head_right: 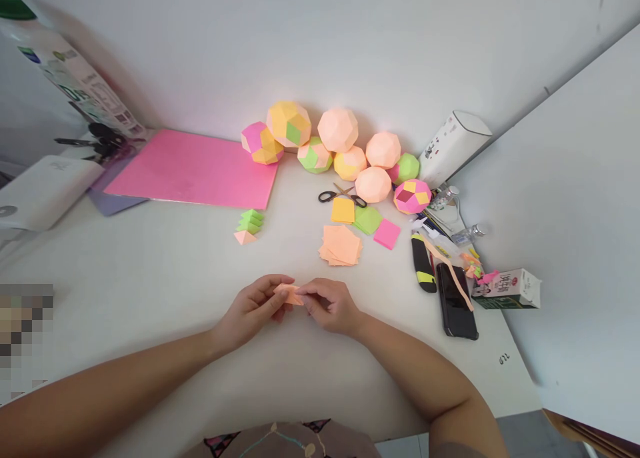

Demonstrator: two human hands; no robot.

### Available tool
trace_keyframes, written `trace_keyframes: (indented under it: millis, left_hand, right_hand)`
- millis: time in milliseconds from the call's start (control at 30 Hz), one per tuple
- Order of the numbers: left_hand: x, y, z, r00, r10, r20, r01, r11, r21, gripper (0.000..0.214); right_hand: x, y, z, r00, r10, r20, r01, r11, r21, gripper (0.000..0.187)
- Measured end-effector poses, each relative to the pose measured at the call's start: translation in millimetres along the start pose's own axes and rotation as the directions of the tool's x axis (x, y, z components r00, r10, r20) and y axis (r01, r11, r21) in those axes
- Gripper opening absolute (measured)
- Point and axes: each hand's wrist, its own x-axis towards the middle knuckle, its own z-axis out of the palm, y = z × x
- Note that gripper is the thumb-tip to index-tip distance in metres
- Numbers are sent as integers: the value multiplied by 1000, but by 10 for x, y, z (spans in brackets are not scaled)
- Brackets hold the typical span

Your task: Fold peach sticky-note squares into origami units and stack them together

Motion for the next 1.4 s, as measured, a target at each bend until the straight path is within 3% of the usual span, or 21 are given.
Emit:
trace_keyframes:
  millis: [300,433,567,733,867,1033,1167,1267,1400]
  left_hand:
    - [25,-9,-41,999,-21,25,24,994,-106,26]
    - [28,-26,-39,998,-20,52,25,994,-108,27]
    - [31,-31,-31,997,-26,67,31,996,-78,28]
    - [22,-26,-21,997,-36,67,35,999,19,28]
    - [13,-24,-8,999,5,42,-9,994,106,25]
    - [2,-28,5,997,67,27,-71,971,230,23]
    - [-9,-46,7,992,120,27,-123,945,303,22]
    - [-10,-71,1,989,145,24,-145,936,320,24]
    - [1,-97,-16,981,178,72,-192,927,322,27]
  right_hand:
    - [-11,31,22,961,-276,29,277,945,-174,33]
    - [-25,37,45,931,-360,57,355,859,-369,26]
    - [-31,11,58,907,-414,74,402,801,-443,18]
    - [-30,-13,85,940,-328,87,334,843,-421,14]
    - [-36,-6,82,932,-351,87,355,840,-410,17]
    - [-48,29,51,920,-356,166,391,795,-463,21]
    - [-39,38,44,928,-340,152,372,833,-409,19]
    - [-19,31,48,959,-267,96,284,904,-320,16]
    - [3,22,49,997,-74,-1,72,979,-192,12]
